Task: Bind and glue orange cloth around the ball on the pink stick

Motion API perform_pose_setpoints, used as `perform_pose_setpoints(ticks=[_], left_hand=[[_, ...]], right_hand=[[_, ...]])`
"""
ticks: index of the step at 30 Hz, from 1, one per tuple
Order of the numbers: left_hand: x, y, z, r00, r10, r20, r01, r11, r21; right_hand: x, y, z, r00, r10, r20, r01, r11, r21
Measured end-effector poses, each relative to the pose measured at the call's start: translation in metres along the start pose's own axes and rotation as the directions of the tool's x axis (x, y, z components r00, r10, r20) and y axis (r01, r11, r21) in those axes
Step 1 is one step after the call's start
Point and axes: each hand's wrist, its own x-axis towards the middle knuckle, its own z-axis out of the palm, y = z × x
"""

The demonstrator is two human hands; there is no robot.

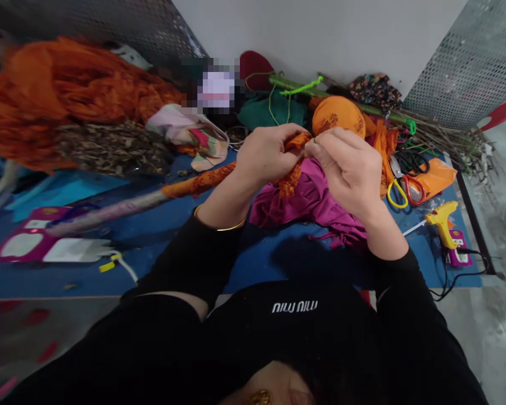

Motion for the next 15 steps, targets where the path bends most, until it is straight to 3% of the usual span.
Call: perform_pose_setpoints(ticks=[5, 11, 15], left_hand=[[-0.002, 0.01, 0.0, 0.996, -0.005, 0.092, 0.006, 1.0, -0.016], [-0.005, 0.013, 0.002, 0.99, 0.003, 0.138, 0.001, 0.999, -0.034], [-0.006, 0.012, 0.003, 0.991, 0.014, 0.133, -0.01, 0.999, -0.031]], right_hand=[[0.005, 0.007, -0.009, 1.0, 0.009, 0.008, -0.01, 0.983, 0.186], [0.008, 0.018, -0.006, 0.997, -0.077, 0.033, 0.07, 0.984, 0.163], [0.009, 0.025, -0.005, 0.998, -0.038, 0.058, 0.035, 0.998, 0.052]])
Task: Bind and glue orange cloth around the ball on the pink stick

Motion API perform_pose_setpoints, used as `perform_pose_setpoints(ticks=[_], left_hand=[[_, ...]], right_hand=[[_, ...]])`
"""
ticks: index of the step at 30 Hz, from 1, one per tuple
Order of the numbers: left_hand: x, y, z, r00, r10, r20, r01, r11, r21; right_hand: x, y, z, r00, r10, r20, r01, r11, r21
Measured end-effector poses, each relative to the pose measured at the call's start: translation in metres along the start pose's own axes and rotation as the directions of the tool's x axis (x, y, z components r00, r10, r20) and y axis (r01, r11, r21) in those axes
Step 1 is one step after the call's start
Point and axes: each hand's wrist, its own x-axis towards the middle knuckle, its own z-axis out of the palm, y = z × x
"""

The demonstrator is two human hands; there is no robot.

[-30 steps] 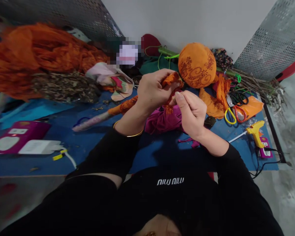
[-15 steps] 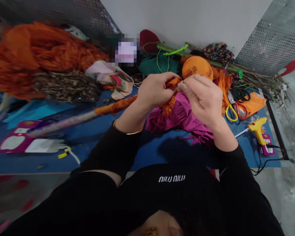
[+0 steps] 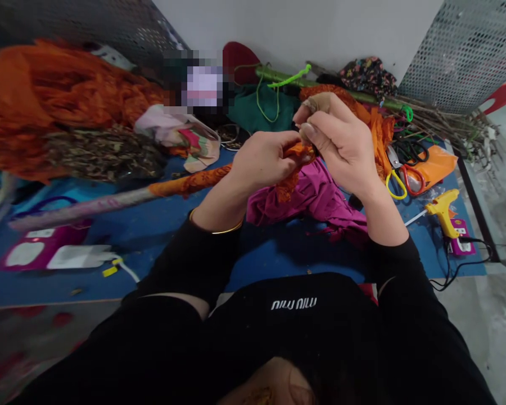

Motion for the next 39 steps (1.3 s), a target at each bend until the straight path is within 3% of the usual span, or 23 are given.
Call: perform_pose_setpoints(ticks=[9, 14, 19, 27, 32, 39], left_hand=[[-0.005, 0.013, -0.008, 0.997, -0.008, 0.075, -0.003, 0.989, 0.149], [-0.007, 0.016, -0.006, 0.992, 0.079, 0.098, -0.107, 0.938, 0.329], [-0.01, 0.018, -0.005, 0.984, 0.145, 0.1, -0.172, 0.912, 0.374], [-0.01, 0.021, -0.002, 0.993, 0.113, 0.041, -0.12, 0.923, 0.366], [-0.011, 0.023, 0.0, 0.99, 0.138, 0.016, -0.138, 0.955, 0.263], [-0.013, 0.025, 0.001, 0.97, 0.23, 0.071, -0.237, 0.858, 0.455]], right_hand=[[0.004, 0.008, 0.003, 0.995, 0.091, 0.034, -0.088, 0.993, -0.075], [0.005, 0.011, -0.002, 0.98, 0.189, 0.064, -0.179, 0.974, -0.136], [0.004, 0.009, -0.005, 0.956, 0.285, 0.065, -0.272, 0.95, -0.156], [0.005, 0.005, -0.007, 0.947, 0.314, 0.064, -0.299, 0.939, -0.17], [0.005, 0.005, -0.011, 0.966, 0.252, 0.056, -0.229, 0.936, -0.266], [0.005, 0.008, -0.015, 0.967, 0.237, 0.099, -0.2, 0.937, -0.286]])
